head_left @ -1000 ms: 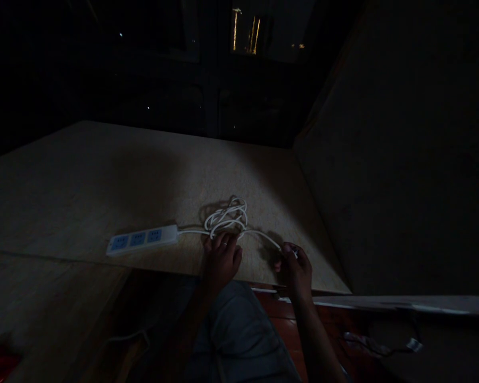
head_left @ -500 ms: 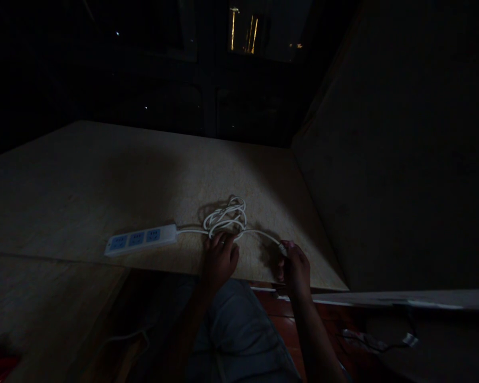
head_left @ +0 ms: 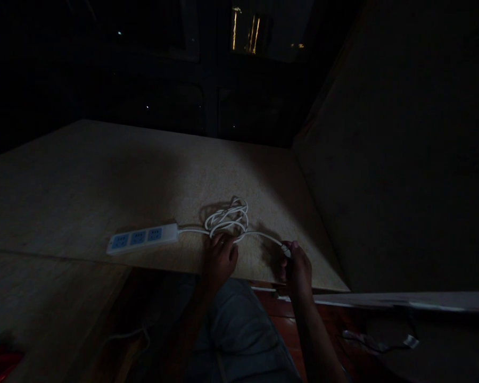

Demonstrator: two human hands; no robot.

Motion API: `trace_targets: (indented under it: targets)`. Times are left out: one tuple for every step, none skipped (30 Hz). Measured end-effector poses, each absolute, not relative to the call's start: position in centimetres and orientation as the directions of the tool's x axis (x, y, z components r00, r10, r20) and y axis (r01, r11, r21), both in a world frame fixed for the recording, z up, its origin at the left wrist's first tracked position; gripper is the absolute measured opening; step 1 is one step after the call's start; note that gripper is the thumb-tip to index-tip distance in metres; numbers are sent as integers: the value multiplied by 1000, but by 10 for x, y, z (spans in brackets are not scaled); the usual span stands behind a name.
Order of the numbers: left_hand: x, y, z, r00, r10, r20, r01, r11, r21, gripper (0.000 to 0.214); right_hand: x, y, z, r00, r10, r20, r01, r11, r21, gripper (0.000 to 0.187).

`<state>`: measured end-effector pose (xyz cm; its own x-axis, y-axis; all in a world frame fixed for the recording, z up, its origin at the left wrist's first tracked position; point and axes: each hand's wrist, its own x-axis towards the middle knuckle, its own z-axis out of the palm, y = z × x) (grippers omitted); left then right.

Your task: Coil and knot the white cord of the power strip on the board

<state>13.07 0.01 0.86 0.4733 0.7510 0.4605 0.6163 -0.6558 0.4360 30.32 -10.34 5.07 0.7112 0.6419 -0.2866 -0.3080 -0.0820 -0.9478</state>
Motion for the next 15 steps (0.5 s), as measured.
trace_targets:
  targets:
    - [131, 0, 8, 456, 756, 470, 609, -650, 455, 20, 301, -105, 50, 714, 643, -276, -307, -66, -949, 57]
    - [131, 1, 7, 438, 761, 479, 599, -644, 476, 20, 299, -107, 50, 718, 645, -261, -301, -51, -952, 56]
    - [130, 1, 7, 419, 766, 487, 588, -638, 498, 21, 296, -109, 49, 720, 651, -242, -289, -36, -957, 55]
    - [130, 1, 6, 402, 771, 494, 575, -633, 519, 21, 293, -111, 49, 718, 661, -218, -273, -21, -962, 54]
    - [130, 1, 6, 386, 775, 500, 561, -628, 540, 21, 290, -114, 50, 715, 672, -191, -254, -5, -967, 52]
    - [129, 1, 6, 368, 780, 506, 546, -622, 561, 22, 287, -116, 50, 716, 680, -157, -227, 14, -974, 49]
    - [128, 0, 5, 352, 787, 507, 532, -614, 583, 22, 285, -118, 51, 720, 685, -114, -191, 37, -981, 47]
    - [127, 0, 5, 340, 794, 505, 515, -606, 606, 23, 283, -120, 53, 726, 685, -64, -145, 62, -987, 44]
    - [126, -1, 5, 335, 798, 501, 496, -601, 627, 24, 282, -121, 54, 729, 685, -9, -94, 87, -992, 42]
    - [125, -2, 6, 335, 801, 497, 473, -599, 646, 25, 281, -121, 57, 726, 686, 46, -44, 113, -993, 41]
    - [124, -3, 6, 335, 802, 494, 447, -597, 666, 26, 280, -121, 59, 715, 693, 94, -4, 138, -990, 40]
    - [124, -4, 6, 336, 801, 495, 416, -597, 686, 27, 280, -120, 62, 699, 703, 133, 28, 160, -987, 41]
    - [123, -4, 6, 333, 802, 497, 379, -596, 708, 29, 280, -119, 64, 681, 714, 164, 54, 175, -983, 41]
    - [122, -5, 6, 320, 806, 498, 340, -589, 733, 30, 280, -117, 67, 664, 723, 189, 80, 182, -980, 42]
    - [121, -5, 6, 302, 815, 494, 299, -573, 763, 31, 281, -114, 70, 649, 731, 212, 115, 181, -977, 43]
